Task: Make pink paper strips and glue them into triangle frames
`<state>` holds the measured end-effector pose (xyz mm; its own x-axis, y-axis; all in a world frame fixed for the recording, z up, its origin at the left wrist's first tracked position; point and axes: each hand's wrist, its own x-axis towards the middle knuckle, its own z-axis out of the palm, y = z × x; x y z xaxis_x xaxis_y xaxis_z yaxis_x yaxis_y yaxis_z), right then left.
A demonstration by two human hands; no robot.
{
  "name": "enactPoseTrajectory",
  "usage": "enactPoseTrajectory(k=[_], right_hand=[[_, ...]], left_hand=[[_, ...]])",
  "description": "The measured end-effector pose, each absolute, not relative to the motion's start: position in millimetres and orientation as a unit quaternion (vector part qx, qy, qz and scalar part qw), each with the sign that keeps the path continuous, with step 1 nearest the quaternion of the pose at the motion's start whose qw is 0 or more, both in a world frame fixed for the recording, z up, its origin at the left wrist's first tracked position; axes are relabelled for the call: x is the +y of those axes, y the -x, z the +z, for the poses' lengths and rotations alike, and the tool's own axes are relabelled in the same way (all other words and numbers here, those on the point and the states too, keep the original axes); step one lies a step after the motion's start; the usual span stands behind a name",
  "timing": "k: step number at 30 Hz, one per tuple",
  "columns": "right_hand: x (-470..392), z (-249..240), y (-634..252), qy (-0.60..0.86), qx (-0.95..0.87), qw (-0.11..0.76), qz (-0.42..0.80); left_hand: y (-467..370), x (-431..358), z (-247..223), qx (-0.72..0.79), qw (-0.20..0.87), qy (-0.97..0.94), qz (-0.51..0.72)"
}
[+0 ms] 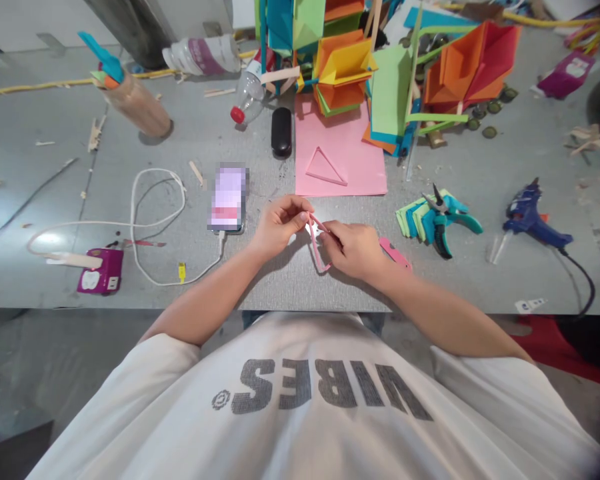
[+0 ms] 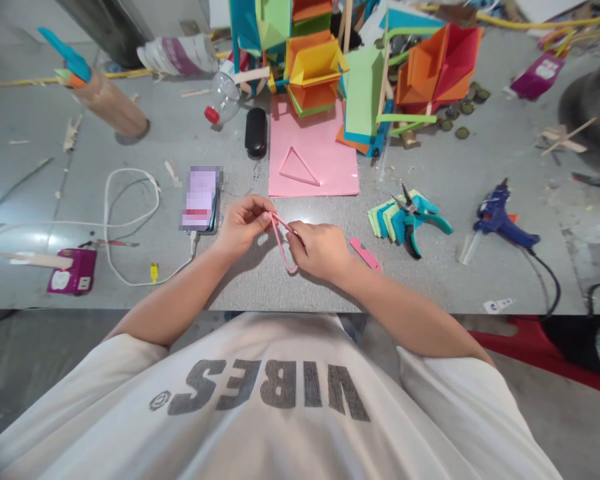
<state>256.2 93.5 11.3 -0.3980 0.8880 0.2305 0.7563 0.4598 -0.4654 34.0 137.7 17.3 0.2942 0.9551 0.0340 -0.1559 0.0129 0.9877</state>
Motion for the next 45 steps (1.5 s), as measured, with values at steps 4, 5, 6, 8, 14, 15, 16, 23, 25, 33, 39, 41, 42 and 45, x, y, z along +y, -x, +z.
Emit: enactPoseTrajectory(k=[4,5,6,8,14,15,16,23,25,33,39,41,42,45], right_hand=[[91.7,11.6,-257.4,0.474,-0.84,0.244,0.097],[91.4,11.3,-257.8,0.47,-0.844,0.247,0.083],[91.0,11.0,-258.3,0.463,-0.848,0.249,0.068],[90.1,10.2,-258.9,0.446,-0.856,0.258,0.037],[88.0,9.2,-257.7,0.429,-0.866,0.258,0.013],[87.9,9.1,-257.3,0.433,-0.864,0.257,0.017],[87.8,9.0,-257.0,0.437,-0.861,0.261,0.019],[88.9,12.2,-256.4,0.491,-0.825,0.271,0.066],[89.4,13.4,-256.4,0.498,-0.823,0.262,0.077],[90.7,13.0,-255.4,0.505,-0.825,0.238,0.089],[90.8,14.6,-255.0,0.504,-0.83,0.223,0.088],[90.8,15.0,-255.0,0.504,-0.832,0.217,0.088],[90.7,15.0,-255.0,0.503,-0.833,0.214,0.087],[90.4,14.6,-254.8,0.497,-0.84,0.203,0.076]], left_hand=[[-33.4,137.6,17.3,0.366,0.579,-0.565,0.46],[-33.0,138.1,16.2,0.359,0.579,-0.57,0.459],[-32.6,138.6,14.8,0.351,0.579,-0.575,0.459],[-31.5,140.0,11.1,0.339,0.579,-0.583,0.458],[-28.7,141.6,5.6,0.334,0.563,-0.606,0.453],[-28.7,141.2,5.9,0.336,0.562,-0.606,0.451],[-28.9,140.6,6.1,0.341,0.563,-0.604,0.45],[-31.9,137.1,2.3,0.373,0.603,-0.533,0.462],[-32.2,136.7,1.8,0.372,0.603,-0.532,0.463],[-32.0,136.9,5.8,0.398,0.567,-0.566,0.447],[-32.2,139.4,6.7,0.389,0.569,-0.577,0.437],[-33.1,139.3,6.9,0.387,0.569,-0.582,0.433],[-33.9,139.1,6.7,0.386,0.57,-0.583,0.431],[-37.0,137.7,4.4,0.383,0.578,-0.58,0.427]])
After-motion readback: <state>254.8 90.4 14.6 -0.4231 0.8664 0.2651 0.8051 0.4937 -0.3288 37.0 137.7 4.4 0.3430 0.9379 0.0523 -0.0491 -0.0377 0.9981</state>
